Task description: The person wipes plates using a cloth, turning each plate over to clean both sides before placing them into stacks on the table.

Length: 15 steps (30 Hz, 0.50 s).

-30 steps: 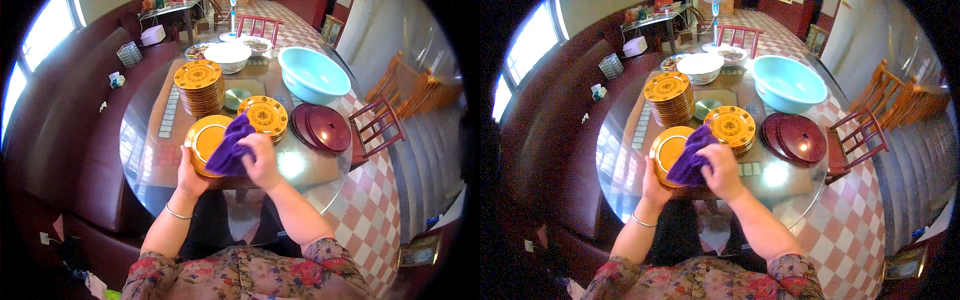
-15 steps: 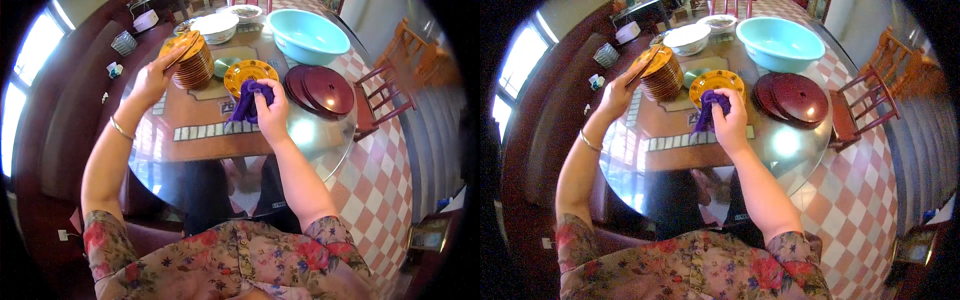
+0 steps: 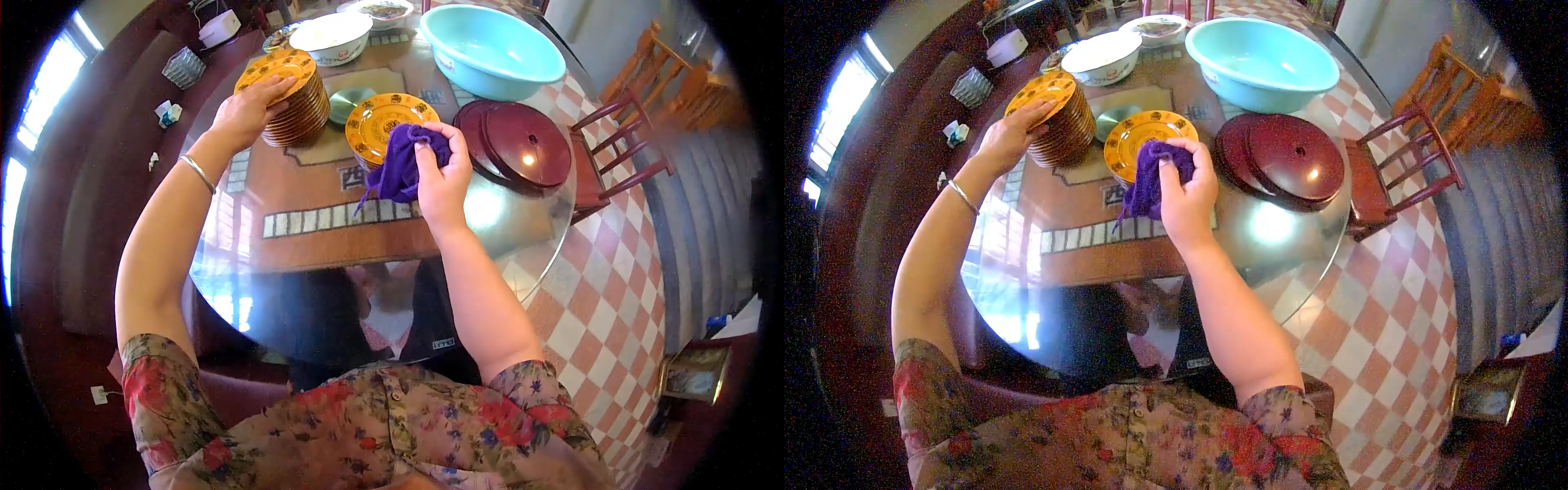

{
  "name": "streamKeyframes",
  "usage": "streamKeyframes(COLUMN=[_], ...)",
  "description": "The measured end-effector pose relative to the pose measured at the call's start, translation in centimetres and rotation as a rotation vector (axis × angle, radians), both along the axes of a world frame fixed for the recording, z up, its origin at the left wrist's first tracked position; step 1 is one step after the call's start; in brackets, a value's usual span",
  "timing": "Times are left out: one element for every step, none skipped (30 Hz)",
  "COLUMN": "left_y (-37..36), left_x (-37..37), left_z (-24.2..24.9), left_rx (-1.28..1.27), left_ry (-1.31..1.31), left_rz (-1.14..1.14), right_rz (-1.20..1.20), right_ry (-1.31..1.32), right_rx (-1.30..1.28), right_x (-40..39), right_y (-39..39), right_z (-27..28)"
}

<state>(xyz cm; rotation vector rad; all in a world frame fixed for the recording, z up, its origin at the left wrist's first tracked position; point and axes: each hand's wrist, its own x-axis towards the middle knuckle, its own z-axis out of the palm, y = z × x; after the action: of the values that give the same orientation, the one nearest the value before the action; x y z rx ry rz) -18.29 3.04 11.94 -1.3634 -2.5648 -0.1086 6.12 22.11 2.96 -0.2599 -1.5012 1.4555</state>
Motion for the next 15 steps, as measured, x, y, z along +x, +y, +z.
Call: streamKeyframes(left_y=[0.2,0.3,0.4,0.5,0.5,0.6,0.7,0.6,0.8,1.0,1.2,1.4,1.9,2.6,3.2], left_x=[-0.2,-0.4,-0.7,-1.1,-1.9,-2.8,-3.5,-4.2,-4.1,-4.1,-3.9,-2.4,-1.0,0.0,2.3], left_z=[0.0,0.0,0.0,0.0,-0.3,-0.7,-1.1,-1.6,-1.5,-1.3,-1.4,-1.1,-1.0,-1.1,-1.3], left_rx=[-0.017,-0.013,-0.008,-0.002,0.005,0.014,0.023,0.016,0.010,0.001,0.033,0.062,0.089,0.212,0.272], left_ry=[0.012,-0.005,-0.022,-0.040,-0.032,-0.022,-0.013,0.001,0.014,0.027,0.158,0.287,0.417,0.316,0.139], left_rz=[0.013,0.012,0.012,0.014,0.007,0.000,-0.008,0.008,0.023,0.036,0.031,0.028,0.026,-0.125,-0.225], right_rz=[0.009,0.016,-0.018,0.013,0.046,0.029,0.055,0.068,0.079,0.068,0.076,0.083,0.092,0.098,0.092], right_ry=[-0.004,0.021,0.011,0.042,0.072,0.147,0.186,0.210,0.235,0.236,0.243,0.248,0.254,0.269,0.281], right_rx=[-0.013,-0.059,-0.033,-0.163,-0.293,-0.340,-0.462,-0.541,-0.619,-0.667,-0.693,-0.720,-0.750,-0.736,-0.721], right_x=[-0.1,-0.4,-0.2,0.1,0.3,-0.2,-0.1,-0.1,-0.3,-0.4,-0.4,-0.2,-0.2,-0.2,-0.1], right_y=[0.1,0.4,0.6,0.6,0.6,1.2,1.6,2.2,2.7,3.0,3.3,3.5,3.6,3.8,3.9], right_z=[0.1,-0.4,-0.1,0.2,0.8,0.4,0.2,0.0,-0.3,-0.5,-0.8,-0.8,-0.8,-0.8,-0.5])
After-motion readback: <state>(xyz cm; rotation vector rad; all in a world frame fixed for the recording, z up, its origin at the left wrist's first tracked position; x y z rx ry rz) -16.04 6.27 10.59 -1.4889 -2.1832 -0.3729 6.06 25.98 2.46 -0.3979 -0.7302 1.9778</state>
